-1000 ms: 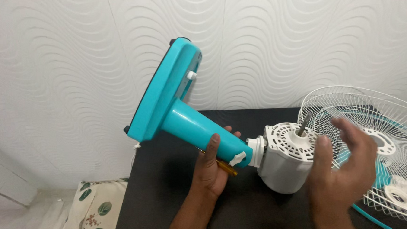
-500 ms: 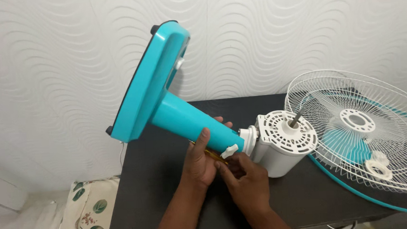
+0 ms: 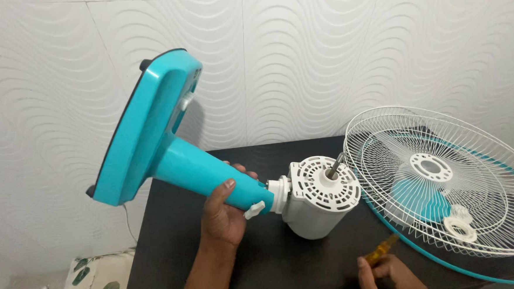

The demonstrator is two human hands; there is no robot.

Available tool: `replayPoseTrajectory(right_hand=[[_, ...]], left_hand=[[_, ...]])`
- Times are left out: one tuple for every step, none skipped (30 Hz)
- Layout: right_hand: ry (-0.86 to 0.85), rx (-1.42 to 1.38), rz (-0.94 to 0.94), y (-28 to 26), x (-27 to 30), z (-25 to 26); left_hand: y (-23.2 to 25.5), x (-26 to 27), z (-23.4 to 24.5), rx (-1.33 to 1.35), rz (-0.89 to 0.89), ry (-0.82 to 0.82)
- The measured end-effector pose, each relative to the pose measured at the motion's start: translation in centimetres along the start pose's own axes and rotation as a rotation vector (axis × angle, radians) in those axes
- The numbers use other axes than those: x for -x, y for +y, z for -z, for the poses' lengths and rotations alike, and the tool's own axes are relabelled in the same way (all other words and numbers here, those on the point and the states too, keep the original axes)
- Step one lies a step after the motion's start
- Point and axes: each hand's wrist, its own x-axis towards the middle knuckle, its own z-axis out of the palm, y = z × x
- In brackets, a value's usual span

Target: The person assembles a table fan by attaching the motor housing to the base, securing the front grille, and installing the fan blade. They use a screwdriver to tighten screws and fasten components together.

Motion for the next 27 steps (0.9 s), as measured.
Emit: replayPoseTrajectory(right_hand=[[-0.071,0.059,-0.039,0.5,-0.5,0.0],[-0.133,0.104,-0.061,0.8,-1.1,-0.1],[-0.202,0.160,-0.086,0.8,-1.5,-0.2],[-0.270,0.225,-0.094,0.6,-2.3,-0.1],[-0.316,0.219,-0.048,0.3,-2.9,-0.1],[-0.360,0.212,-0.002,-0.2,-3.5,-0.2],[-0.402,0.210,0.038,-0.5,-3.8,0.0],[-0.395,0.196,0.054,-1.0,-3.7,0.0],[-0.379,0.188,0.069,-1.4,-3.7,0.0],[-0.362,0.181,0.084,-1.8,-3.9,0.1],[-0.388,0.226,0.046,-2.2,-4.1,0.3],[-0.414,0.270,0.008,-2.6,-4.3,0.5],[-0.447,0.314,-0.031,-3.0,-4.2,0.8],[-0.433,0.301,-0.050,-3.4,-4.1,0.9],[-0.427,0.292,-0.063,-3.7,-3.8,1.2],[-0.421,0.282,-0.076,-4.0,-3.5,1.5],[-0.407,0.269,-0.079,-4.4,-3.5,1.6],[-0.394,0.256,-0.082,-4.7,-3.5,1.8],[-0.381,0.246,-0.089,-4.9,-3.3,2.1],[-0.370,0.222,-0.107,-5.0,-3.1,2.2],[-0.357,0.199,-0.126,-4.9,-3.1,2.2],[-0.343,0.175,-0.144,-4.7,-3.0,2.4],[-0.263,0.135,-0.116,-4.4,-2.9,2.6],[-0.181,0.096,-0.089,-4.0,-2.6,2.8],[-0.096,0.060,-0.059,-3.4,-2.6,3.2],[0.001,0.068,-0.070,-2.7,-2.7,3.8],[0.094,0.076,-0.082,-2.0,-2.7,4.5]], left_hand=[[0.0,-0.4,0.1,0.004,-0.008,-0.017],[0.1,-1.0,0.3,0.008,-0.015,-0.035],[0.2,-1.6,0.4,0.010,-0.023,-0.054],[0.2,-2.1,0.6,0.009,-0.028,-0.081],[0.3,-2.5,0.8,0.005,-0.031,-0.107],[0.4,-2.9,1.1,0.002,-0.034,-0.133],[0.4,-3.2,1.5,0.020,-0.025,-0.155],[0.7,-3.5,1.9,0.038,-0.015,-0.178],[0.6,-4.0,2.2,0.065,-0.001,-0.207],[0.5,-4.1,2.5,0.081,-0.002,-0.236],[0.7,-4.0,3.1,0.095,-0.003,-0.267],[0.8,-4.0,3.6,0.109,-0.005,-0.297],[1.2,-4.1,4.1,0.109,0.003,-0.297],[1.5,-4.2,4.5,0.110,0.012,-0.298],[1.6,-3.9,5.0,0.111,0.014,-0.289],[1.5,-3.5,5.3,0.103,0.010,-0.266],[1.6,-3.6,5.5,0.092,0.001,-0.249],[1.7,-3.6,5.5,0.080,-0.007,-0.233],[1.7,-3.5,5.6,0.076,-0.007,-0.208],[1.7,-3.5,5.6,0.072,-0.007,-0.182],[1.6,-3.5,5.6,0.069,-0.006,-0.159],[1.5,-3.4,5.6,0.059,-0.010,-0.136],[1.6,-3.4,5.6,0.047,-0.015,-0.117],[1.7,-3.4,5.5,0.035,-0.020,-0.099],[1.7,-3.4,5.4,0.042,-0.023,-0.093],[1.7,-3.4,5.3,0.048,-0.025,-0.087],[1.7,-3.3,5.3,0.053,-0.027,-0.077]])
